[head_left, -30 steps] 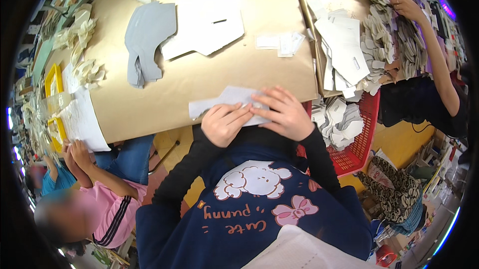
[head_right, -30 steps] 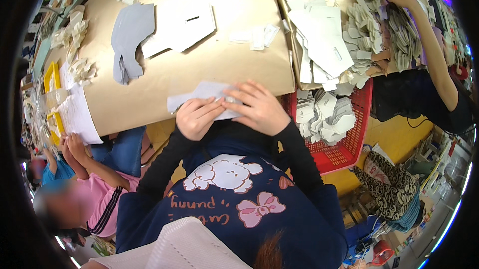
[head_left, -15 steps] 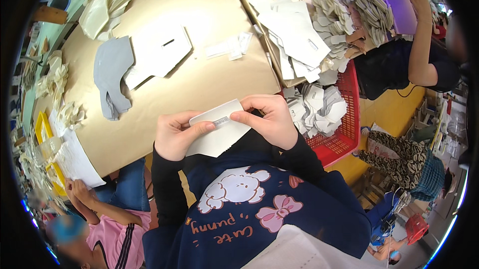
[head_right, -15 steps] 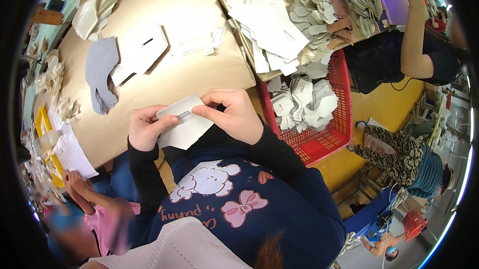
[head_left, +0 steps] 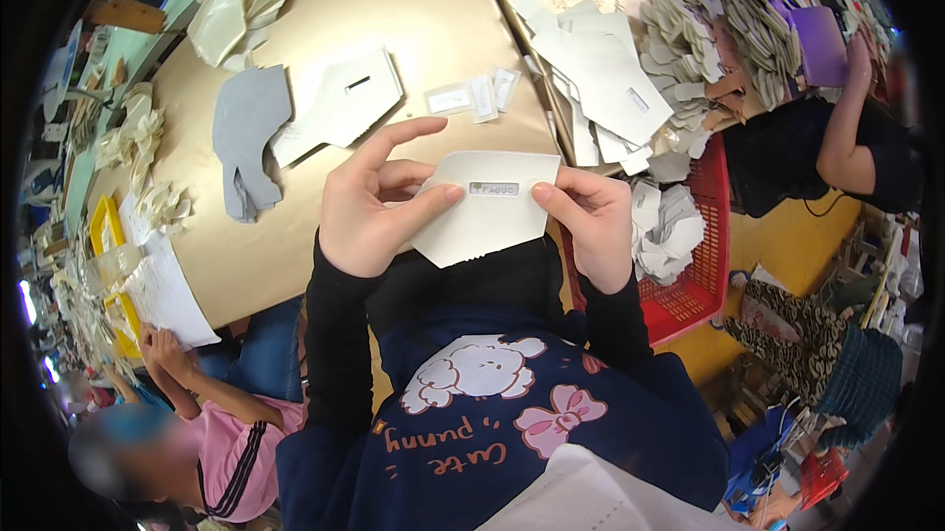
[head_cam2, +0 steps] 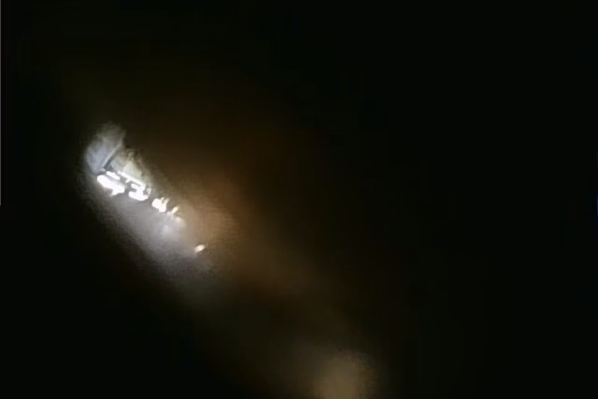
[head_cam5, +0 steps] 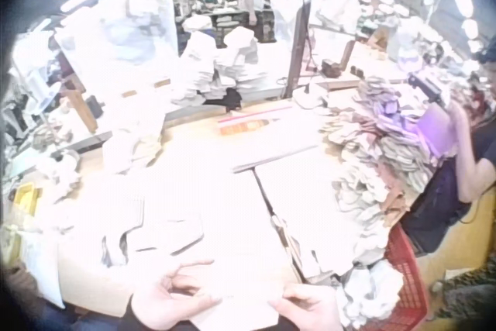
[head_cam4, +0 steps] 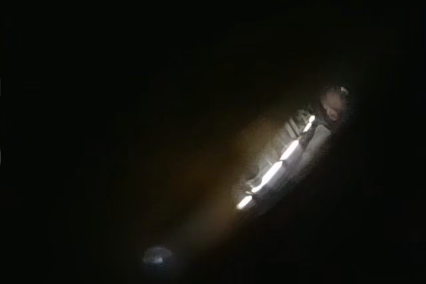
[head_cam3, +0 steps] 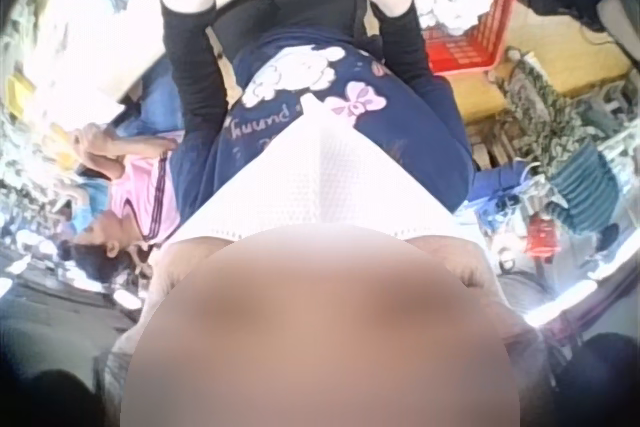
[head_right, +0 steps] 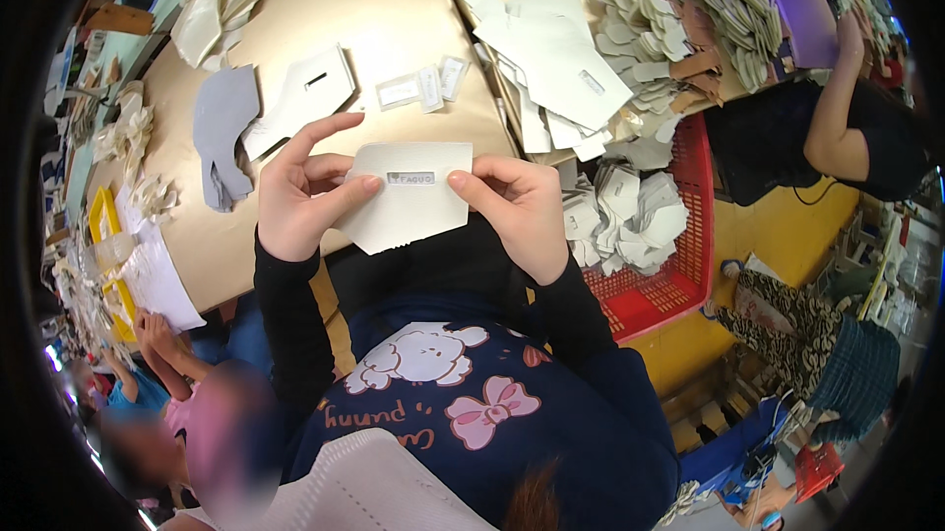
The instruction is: The person assembles face masks by inserting a small rectangular filter into a slot on a white mask blank and folding the edges to secure it. They handle multiple mask blanks and filters, stacking completed units on the table.
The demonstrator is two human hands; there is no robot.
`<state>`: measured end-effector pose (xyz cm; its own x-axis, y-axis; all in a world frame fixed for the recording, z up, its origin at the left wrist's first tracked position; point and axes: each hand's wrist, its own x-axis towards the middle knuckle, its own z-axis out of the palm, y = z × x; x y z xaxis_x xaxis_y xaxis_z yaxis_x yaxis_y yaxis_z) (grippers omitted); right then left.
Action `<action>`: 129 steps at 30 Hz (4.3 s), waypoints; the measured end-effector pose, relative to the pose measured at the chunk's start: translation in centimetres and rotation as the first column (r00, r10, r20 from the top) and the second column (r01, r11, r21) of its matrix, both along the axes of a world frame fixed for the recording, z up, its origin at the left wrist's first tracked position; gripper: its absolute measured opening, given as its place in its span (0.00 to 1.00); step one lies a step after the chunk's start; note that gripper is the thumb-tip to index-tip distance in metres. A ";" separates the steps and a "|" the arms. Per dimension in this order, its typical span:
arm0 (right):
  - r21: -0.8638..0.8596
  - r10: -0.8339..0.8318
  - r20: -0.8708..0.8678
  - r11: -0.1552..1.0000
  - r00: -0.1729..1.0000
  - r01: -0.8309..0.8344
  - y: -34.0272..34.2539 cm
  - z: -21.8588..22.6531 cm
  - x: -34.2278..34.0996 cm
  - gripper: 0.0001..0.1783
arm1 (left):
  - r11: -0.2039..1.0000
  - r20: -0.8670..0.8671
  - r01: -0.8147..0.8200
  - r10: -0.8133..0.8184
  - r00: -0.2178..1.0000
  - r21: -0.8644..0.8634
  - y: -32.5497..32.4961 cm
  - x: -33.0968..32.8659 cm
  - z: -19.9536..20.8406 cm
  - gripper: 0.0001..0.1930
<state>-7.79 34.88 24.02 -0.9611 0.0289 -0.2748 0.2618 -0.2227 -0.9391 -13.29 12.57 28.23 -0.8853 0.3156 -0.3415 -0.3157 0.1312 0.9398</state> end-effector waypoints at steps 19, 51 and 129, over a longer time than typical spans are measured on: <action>0.951 0.523 -0.206 0.306 0.827 0.044 -1.5 -7.4 0.2 0.28 | 0.745 -0.569 -0.224 -0.243 0.786 -0.628 -0.2 5.3 -12.1 0.20; 0.854 0.466 -0.315 0.519 0.827 0.033 -1.4 -8.7 -1.4 0.14 | 0.440 -0.483 -0.224 -0.660 0.576 -0.869 -0.9 3.6 -11.3 0.28; 0.829 0.458 -0.353 0.557 0.816 0.046 -0.9 -9.5 -1.5 0.14 | 0.395 -0.393 0.047 -0.919 0.038 -0.918 -3.3 -4.7 -10.0 0.21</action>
<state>-9.33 33.98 14.56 -0.9410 -0.2340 0.2444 -0.3383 0.6461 -0.6842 -17.99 9.23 18.27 -0.3596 0.9323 0.0386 0.9322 0.3572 0.0583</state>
